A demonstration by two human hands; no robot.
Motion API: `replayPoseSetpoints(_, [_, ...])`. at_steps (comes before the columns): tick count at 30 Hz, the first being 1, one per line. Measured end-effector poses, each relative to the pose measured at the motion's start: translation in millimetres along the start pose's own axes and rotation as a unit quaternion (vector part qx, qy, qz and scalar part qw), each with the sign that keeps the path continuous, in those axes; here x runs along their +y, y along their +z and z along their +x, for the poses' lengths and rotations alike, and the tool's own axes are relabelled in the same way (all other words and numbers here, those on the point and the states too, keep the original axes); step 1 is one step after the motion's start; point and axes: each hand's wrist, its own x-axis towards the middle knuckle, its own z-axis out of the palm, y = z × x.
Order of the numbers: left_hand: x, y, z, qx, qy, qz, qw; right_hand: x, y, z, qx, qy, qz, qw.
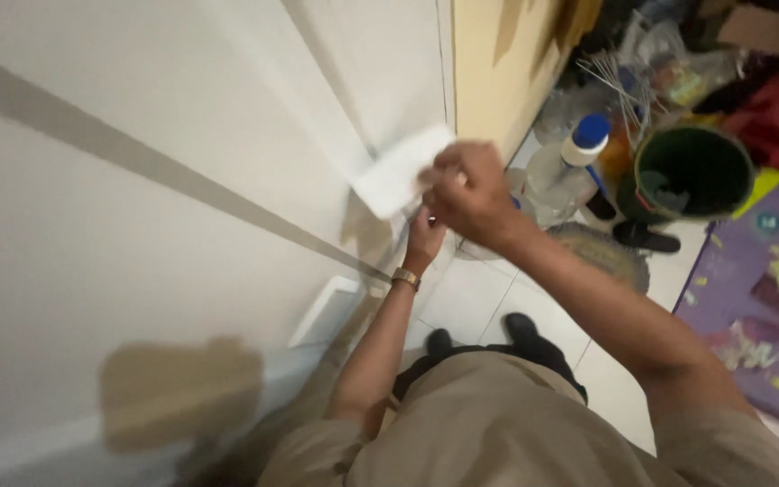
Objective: Cleaning a white interior door with a magic eraser sponge.
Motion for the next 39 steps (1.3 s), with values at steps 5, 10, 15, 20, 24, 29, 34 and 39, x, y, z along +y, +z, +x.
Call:
replayPoseSetpoints(5, [63,28,-21,0.101,0.049,0.172,0.979,33,-22,46,0.009,-0.096,0.045,0.994])
replayPoseSetpoints(10, [49,36,-31,0.201,0.017,0.259,0.944,58,-12,11,-0.121,-0.225,0.109,0.961])
replayPoseSetpoints(15, [41,35,-63,0.297,0.049,0.382,0.874,65,3,-36,-0.25,-0.288,0.144,0.913])
replayPoseSetpoints(20, [57,57,-113,0.373,0.037,0.326,0.868,67,7,-9,-0.206,-0.309,0.187,0.91])
replayPoseSetpoints(24, [48,68,-143,0.405,-0.008,0.279,0.871,58,2,61,-0.09,-0.308,0.176,0.931])
replayPoseSetpoints(29, [50,81,-175,0.428,-0.009,0.269,0.863,32,-23,105,-0.006,-0.311,0.167,0.935])
replayPoseSetpoints(34, [37,105,-202,0.442,0.01,0.238,0.865,12,-22,76,0.003,-0.345,0.162,0.924])
replayPoseSetpoints(39, [29,132,-243,0.415,-0.033,0.224,0.881,7,-3,0,-0.171,-0.386,0.142,0.895])
